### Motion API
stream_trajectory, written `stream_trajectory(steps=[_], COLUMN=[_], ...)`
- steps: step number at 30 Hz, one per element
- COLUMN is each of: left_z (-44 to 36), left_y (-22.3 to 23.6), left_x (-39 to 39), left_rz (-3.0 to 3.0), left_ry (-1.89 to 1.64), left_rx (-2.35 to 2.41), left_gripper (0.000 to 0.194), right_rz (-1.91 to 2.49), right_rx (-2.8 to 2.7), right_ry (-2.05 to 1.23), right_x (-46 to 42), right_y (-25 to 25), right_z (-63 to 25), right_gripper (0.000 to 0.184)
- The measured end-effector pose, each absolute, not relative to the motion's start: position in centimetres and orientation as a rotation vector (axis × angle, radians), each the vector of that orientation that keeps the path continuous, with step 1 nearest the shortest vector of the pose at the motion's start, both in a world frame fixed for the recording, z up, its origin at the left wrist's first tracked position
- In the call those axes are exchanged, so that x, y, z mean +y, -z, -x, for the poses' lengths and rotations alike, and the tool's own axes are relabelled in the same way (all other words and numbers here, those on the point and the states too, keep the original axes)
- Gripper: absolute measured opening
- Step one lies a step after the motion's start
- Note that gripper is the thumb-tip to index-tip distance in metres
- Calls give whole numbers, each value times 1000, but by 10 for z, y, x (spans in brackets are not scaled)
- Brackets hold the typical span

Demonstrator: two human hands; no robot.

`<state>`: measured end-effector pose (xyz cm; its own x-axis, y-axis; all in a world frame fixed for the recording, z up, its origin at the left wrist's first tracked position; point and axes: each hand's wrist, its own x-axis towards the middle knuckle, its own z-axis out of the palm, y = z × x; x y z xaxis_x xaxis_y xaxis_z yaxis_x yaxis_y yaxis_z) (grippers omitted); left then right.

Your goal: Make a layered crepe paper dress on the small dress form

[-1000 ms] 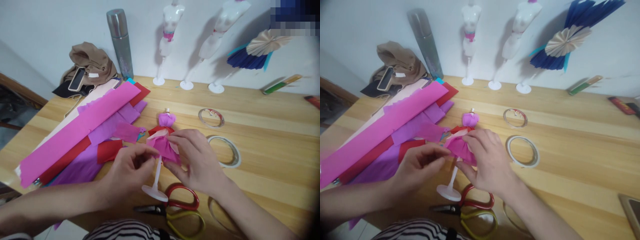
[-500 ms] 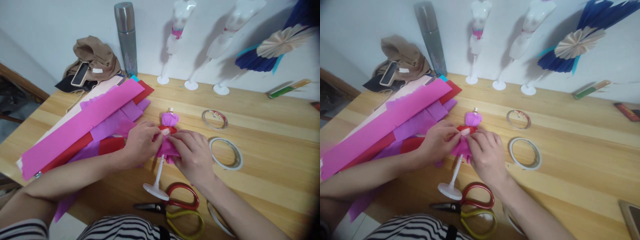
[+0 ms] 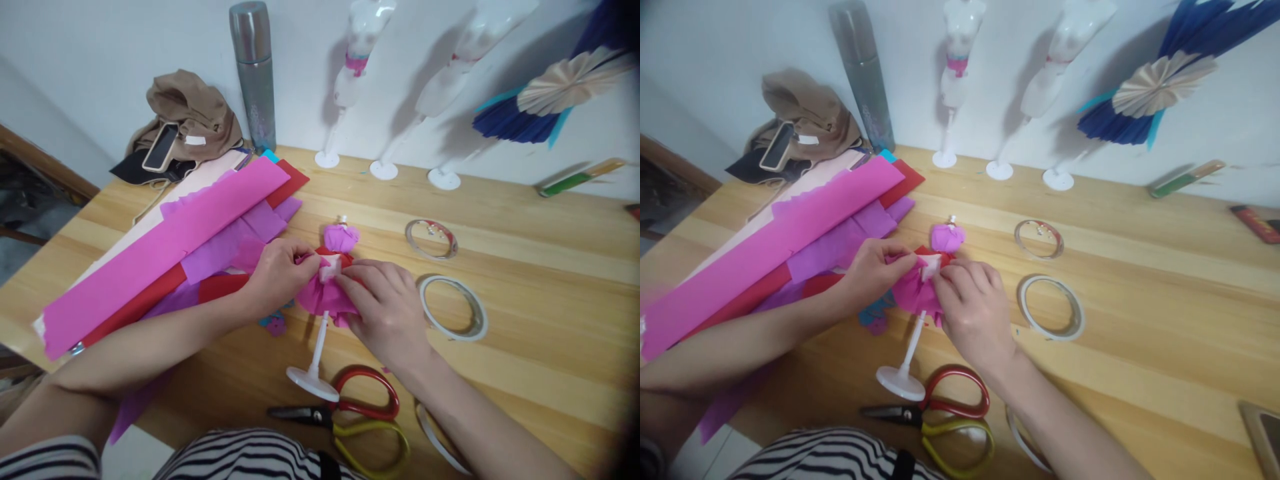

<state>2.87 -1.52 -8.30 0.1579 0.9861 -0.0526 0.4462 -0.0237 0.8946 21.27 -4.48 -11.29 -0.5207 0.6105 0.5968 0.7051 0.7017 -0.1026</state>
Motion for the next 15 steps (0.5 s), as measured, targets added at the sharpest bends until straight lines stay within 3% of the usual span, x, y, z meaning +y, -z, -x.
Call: stream_trajectory(steps=[15], left_z=[-39], left_y=[86], left_x=[-26], left_rz=[-1933], left_ry=[-851], left_rx=[1429], left_gripper=[29], right_rz=[922], right_rx=[-2314], right_ry=[220], right_x=[-42], right_y=[116], right_z=[-212], right_gripper=[14])
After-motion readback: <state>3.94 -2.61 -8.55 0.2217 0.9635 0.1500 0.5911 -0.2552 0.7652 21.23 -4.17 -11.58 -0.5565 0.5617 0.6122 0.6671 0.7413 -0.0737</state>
